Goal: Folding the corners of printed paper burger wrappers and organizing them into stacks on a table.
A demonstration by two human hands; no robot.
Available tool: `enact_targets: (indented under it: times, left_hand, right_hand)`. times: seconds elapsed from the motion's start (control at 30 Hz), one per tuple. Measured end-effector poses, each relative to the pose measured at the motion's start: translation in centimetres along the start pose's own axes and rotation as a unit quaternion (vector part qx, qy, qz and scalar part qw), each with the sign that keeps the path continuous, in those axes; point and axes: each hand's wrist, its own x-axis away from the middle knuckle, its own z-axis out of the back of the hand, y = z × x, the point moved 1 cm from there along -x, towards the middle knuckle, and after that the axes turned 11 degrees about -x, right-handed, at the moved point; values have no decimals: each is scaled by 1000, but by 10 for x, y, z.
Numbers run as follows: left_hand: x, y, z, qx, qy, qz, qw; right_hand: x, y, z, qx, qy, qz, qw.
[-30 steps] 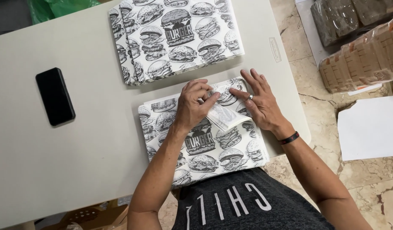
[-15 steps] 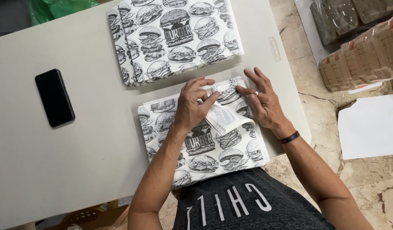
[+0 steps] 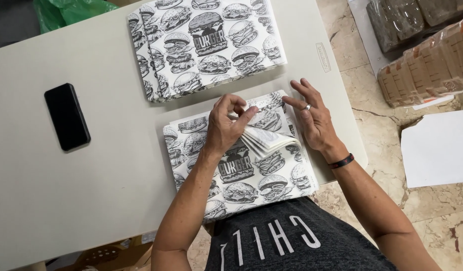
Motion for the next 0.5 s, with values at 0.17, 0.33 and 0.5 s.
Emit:
enact_targets:
  times: [0.17, 0.33, 0.5]
  left_hand:
    - [0, -25, -10, -22, 5, -48, 999]
    - [-6, 2, 1, -45, -12, -47, 998]
    - [-6, 3, 1, -54, -29, -41, 997]
  right_hand:
    - [0, 7, -5, 23, -13, -6, 1000]
    - [-1, 7, -8, 56, -35, 4, 998]
    - [-1, 9, -8, 74, -69, -10, 995]
